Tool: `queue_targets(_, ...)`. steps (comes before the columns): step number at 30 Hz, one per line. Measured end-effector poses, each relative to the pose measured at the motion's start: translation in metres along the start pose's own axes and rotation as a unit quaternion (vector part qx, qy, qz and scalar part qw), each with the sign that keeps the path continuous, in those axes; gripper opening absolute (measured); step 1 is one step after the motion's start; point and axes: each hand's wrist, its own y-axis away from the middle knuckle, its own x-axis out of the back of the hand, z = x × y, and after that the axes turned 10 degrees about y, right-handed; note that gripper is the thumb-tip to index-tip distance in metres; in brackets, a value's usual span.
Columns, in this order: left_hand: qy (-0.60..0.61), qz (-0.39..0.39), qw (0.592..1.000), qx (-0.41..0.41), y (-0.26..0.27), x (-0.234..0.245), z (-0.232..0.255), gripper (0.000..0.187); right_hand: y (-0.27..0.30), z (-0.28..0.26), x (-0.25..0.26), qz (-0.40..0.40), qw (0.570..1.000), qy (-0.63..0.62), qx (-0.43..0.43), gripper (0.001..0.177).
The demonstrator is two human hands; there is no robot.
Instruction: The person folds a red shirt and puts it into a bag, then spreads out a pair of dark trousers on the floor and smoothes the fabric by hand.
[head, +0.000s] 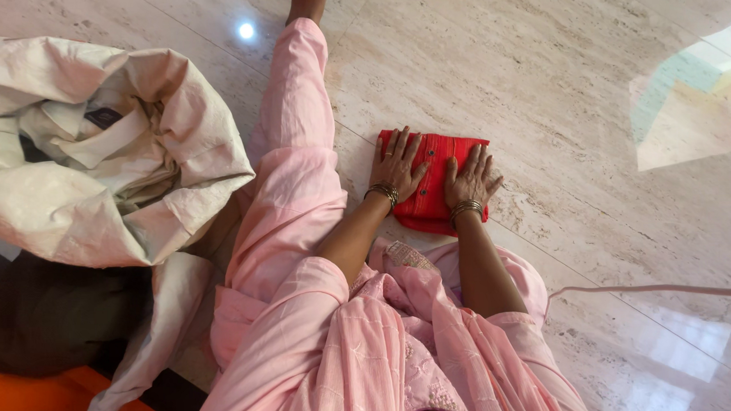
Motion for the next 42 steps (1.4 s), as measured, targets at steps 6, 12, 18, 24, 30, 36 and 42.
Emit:
queue_targets(6,-0.044,0.025,0.999,-0.004,0.017,0.012,0.015,0.078,0.004,0.027,-0.011,0.0,0.998,-0.037,-0.05,0.078)
queue_targets(12,-0.045,-0.039,0.998,-0.031,0.042,-0.007,0.043,0.085,0.022,0.025,-0.025,-0.005,0.999,0.001,0.049,0.085)
queue_targets(18,-0.044,-0.07,0.994,0.067,0.07,0.0,0.036,0.093,0.038,0.029,-0.023,-0.132,0.99,0.008,0.048,0.101)
queue_targets(24,-0.04,-0.037,0.998,0.04,0.063,-0.003,0.022,0.096,0.027,0.045,-0.036,-0.173,0.981,0.025,0.085,0.141)
queue_targets(30,-0.003,-0.012,1.0,0.0,0.049,0.001,0.004,0.101,0.038,0.031,-0.016,-0.197,0.978,0.055,0.032,0.157)
queue_targets(36,0.014,-0.037,0.998,0.04,0.045,0.019,-0.009,0.101,0.047,0.024,0.013,-0.207,0.976,0.045,-0.042,0.143)
queue_targets(42,-0.05,0.07,0.996,-0.026,0.029,0.026,0.009,0.085,0.044,0.024,0.026,0.052,0.995,-0.032,-0.077,0.09)
